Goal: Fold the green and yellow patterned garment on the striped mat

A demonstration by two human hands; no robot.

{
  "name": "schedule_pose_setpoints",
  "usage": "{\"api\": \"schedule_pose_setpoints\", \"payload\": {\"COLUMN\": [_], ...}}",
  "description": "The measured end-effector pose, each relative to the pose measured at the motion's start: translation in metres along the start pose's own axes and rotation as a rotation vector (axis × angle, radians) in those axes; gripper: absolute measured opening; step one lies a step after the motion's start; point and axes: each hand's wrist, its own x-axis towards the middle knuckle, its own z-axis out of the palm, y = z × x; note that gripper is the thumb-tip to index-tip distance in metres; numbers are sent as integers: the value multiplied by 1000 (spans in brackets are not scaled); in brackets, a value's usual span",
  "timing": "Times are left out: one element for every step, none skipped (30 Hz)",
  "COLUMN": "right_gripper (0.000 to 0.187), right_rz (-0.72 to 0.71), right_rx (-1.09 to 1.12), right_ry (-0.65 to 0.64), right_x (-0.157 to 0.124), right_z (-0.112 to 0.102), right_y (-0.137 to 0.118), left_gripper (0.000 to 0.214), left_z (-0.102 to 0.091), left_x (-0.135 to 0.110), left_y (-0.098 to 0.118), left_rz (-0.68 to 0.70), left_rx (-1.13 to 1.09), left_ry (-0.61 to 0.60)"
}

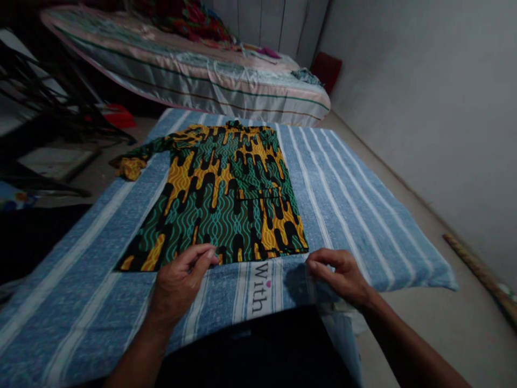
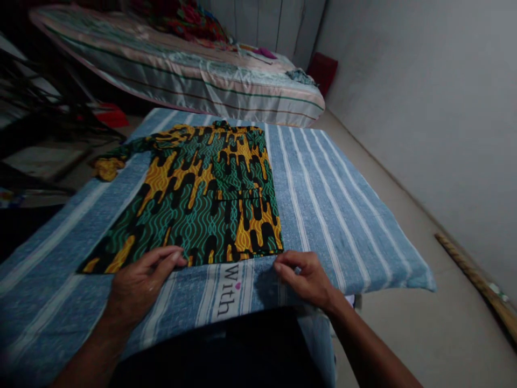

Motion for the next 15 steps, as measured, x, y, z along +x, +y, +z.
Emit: {"api": "schedule_pose_setpoints", "payload": {"right_gripper": [26, 26, 26, 26, 26, 27, 27, 27, 26, 25, 24, 22, 21, 20, 20], "right_rz": [-10, -16, -16, -9, 6, 26, 47, 66, 79, 85, 87, 88, 86, 84, 78], "right_rx": [9, 23, 41, 62, 87, 111, 131, 148, 161, 170, 177, 179, 175, 161, 136], "right_ry": [-32, -54, -68, -78, -86, -94, -102, -114, -124, -130, -133, -133, -131, -128, -123], "right_x": [-3, -7, -10, -14, -18, -22, -27, -31, -34, -37, -38, -39, -39, -37, -35], "right_z": [6, 13, 19, 25, 30, 36, 41, 45, 49, 52, 53, 54, 54, 55, 55], "right_y": [-3, -5, -6, -6, -6, -4, -1, 1, 4, 6, 7, 8, 7, 6, 4], "left_gripper": [27, 27, 27, 27, 27, 26, 26, 25, 25, 24, 24, 23, 23, 22, 21], "left_z": [0, 0, -1, -1, -2, -3, -4, -4, -5, -6, -6, -6, -6, -6, -5], "left_x": [0, 1, 1, 2, 3, 3, 4, 4, 5, 5, 6, 6, 7, 8, 8], "left_y": [-1, -2, -2, -2, -1, 0, 2, 4, 7, 9, 10, 11, 11, 9, 6], "left_rz": [4, 9, 16, 18, 13, 4, -5, -10, -11, -5, 5, 15, 19, 16, 9], "left_rx": [9, 18, 29, 41, 55, 69, 81, 91, 102, 112, 118, 121, 125, 129, 135], "left_ry": [-1, 3, 10, 11, 7, 7, 5, 2, 3, 8, 17, 20, 22, 31, 36]}}
